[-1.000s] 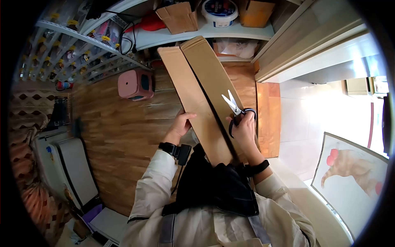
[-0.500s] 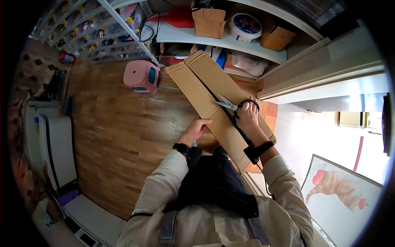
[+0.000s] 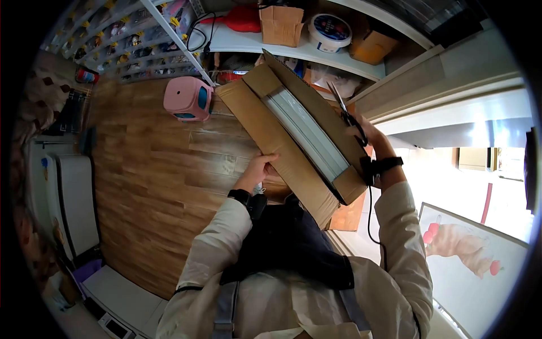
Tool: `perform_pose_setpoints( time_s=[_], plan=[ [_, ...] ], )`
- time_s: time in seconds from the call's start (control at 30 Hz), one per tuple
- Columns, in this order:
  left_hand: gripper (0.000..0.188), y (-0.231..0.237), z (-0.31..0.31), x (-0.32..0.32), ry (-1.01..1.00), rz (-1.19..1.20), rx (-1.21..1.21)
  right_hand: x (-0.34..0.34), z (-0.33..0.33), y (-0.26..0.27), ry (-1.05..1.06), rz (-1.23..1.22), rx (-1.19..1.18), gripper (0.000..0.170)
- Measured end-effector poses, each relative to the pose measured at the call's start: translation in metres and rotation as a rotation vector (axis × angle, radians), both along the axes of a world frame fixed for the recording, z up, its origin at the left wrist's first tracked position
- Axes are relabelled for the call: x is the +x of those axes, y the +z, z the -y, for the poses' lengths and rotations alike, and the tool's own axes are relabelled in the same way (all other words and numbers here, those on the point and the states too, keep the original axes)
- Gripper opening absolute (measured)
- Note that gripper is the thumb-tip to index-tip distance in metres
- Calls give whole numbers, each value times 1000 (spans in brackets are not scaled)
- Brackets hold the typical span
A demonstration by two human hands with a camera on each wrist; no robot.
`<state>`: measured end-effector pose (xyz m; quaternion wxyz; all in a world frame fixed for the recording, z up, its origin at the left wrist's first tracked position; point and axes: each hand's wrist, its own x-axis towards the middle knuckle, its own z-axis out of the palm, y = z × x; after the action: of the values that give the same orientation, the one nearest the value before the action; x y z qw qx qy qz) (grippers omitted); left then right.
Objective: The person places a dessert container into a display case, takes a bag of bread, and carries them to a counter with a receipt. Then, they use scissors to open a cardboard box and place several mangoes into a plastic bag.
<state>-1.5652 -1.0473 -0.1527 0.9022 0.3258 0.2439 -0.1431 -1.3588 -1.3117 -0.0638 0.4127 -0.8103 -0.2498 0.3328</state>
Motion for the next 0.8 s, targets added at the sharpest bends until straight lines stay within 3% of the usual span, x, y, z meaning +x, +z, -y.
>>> perform_pose_setpoints(
  time_s=[0.13, 0.33, 0.63, 0.8],
  plan=[
    [32, -31, -4, -6, 7, -22, 42, 2, 3, 11, -54, -171, -31, 29],
    [29, -17, 1, -14, 138, -27, 17, -10, -5, 31, -66, -345, 57, 48],
    [29, -21, -8, -24, 129, 7, 78, -14, -3, -6, -34, -264, 98, 45],
    [23, -13, -6, -27, 138, 9, 99, -14, -1, -22, -4, -255, 115, 52]
  ],
)
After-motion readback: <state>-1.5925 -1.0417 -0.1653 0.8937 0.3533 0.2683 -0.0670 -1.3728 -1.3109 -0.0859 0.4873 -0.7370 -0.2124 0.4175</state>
